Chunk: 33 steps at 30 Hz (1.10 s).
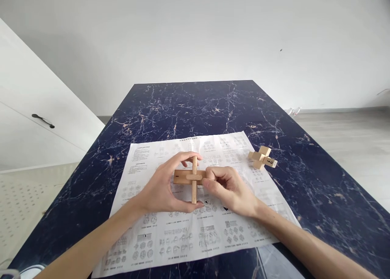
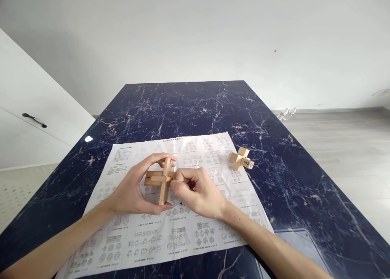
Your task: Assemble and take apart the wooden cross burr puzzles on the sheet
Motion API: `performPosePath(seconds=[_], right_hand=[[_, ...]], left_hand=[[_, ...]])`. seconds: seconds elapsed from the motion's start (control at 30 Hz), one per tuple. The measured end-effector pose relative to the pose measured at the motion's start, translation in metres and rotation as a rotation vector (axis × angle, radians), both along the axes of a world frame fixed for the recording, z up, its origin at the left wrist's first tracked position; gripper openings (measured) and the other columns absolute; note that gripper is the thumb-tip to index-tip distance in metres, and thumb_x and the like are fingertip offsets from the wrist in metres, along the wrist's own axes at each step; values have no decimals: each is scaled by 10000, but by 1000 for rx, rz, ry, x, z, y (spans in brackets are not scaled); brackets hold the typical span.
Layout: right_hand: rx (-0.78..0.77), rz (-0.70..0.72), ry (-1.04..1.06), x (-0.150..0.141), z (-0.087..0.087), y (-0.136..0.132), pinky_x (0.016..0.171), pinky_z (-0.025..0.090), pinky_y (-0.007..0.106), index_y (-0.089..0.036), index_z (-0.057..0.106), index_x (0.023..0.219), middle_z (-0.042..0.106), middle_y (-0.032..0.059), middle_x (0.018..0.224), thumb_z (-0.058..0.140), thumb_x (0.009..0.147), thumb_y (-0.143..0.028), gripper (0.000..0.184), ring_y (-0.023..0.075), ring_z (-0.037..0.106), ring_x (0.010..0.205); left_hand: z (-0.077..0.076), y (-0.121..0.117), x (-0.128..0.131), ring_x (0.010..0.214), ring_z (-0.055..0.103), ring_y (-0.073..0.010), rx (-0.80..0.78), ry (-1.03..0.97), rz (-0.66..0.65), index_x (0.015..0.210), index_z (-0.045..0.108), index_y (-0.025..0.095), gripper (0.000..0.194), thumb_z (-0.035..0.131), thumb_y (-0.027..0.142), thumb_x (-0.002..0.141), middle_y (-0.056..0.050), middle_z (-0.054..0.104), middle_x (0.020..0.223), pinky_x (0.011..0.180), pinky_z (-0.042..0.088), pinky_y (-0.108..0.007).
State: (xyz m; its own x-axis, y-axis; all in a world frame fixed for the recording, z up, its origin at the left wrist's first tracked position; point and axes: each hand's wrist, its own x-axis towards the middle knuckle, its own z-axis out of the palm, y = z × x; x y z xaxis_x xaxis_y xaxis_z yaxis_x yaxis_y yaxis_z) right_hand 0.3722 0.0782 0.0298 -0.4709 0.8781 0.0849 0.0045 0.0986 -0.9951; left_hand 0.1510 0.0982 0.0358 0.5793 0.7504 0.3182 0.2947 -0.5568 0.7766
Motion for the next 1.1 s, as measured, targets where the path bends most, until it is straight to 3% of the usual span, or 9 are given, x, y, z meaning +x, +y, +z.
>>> performPosePath(seconds=[0.17,0.3,0.4,0.47,0.53,0.63,0.77,0.97,1.1], right_hand=[[8,43,7,3,-1,2,507,244,255,-245,347,654,300,-78,579,587,976,-383,424,101,229,544],[47,47,34,7,-3,3,540,298,260,-237,411,706,378,-64,635,602,1011,-454,421,110,310,570],[37,-14,94,10,-4,3,514,299,258,-256,540,948,400,-80,664,567,1057,-489,259,113,330,541],[33,-82,111,10,-6,3,493,293,258,-285,531,1160,378,-97,663,535,1087,-474,203,118,322,515],[118,-177,70,10,-7,2,510,335,268,-305,503,1257,395,-89,700,557,1085,-427,217,127,373,538],[435,-287,-92,9,-8,1,595,435,309,-308,559,1243,463,-51,789,680,1013,-347,263,148,476,632],[742,-296,-259,9,-9,1,614,505,336,-293,636,1262,565,-4,851,725,984,-277,292,169,537,677],[782,-264,-327,9,-15,1,574,526,314,-251,703,1208,734,63,1015,627,1082,-241,147,141,594,659],[810,-257,-341,8,-16,1,561,514,302,-235,710,1176,756,56,981,620,1094,-234,122,146,643,672]], left_hand=[[1,0,1,1194,708,-309,-10,-3,-17,1485,506,325,883,969,380,735,-100,656,1442,1077,584,-526],[1,-1,0,1184,707,-309,21,-10,34,1498,503,341,880,967,405,753,-100,652,1440,1064,600,-535],[0,-1,-1,1184,698,-302,74,-35,129,1508,500,348,876,963,416,767,-102,640,1448,1052,614,-516],[-1,-2,-1,1201,684,-302,112,-37,176,1509,500,350,888,970,413,759,-102,624,1468,1045,618,-503],[-2,-3,-1,1195,682,-299,130,-22,194,1507,503,348,886,970,409,757,-98,627,1456,1031,624,-492],[-4,-4,1,1168,690,-287,131,1,193,1512,500,348,834,934,403,801,-92,639,1419,1009,633,-482],[-7,-5,2,1190,679,-285,136,1,153,1520,478,355,759,870,361,870,-89,624,1402,1036,624,-504],[-11,-3,2,1206,655,-302,147,30,120,1536,443,349,859,921,398,823,-97,605,1363,1041,620,-537],[-12,-3,0,1205,647,-305,162,57,106,1525,451,335,906,956,419,777,-93,600,1343,1042,613,-531]])
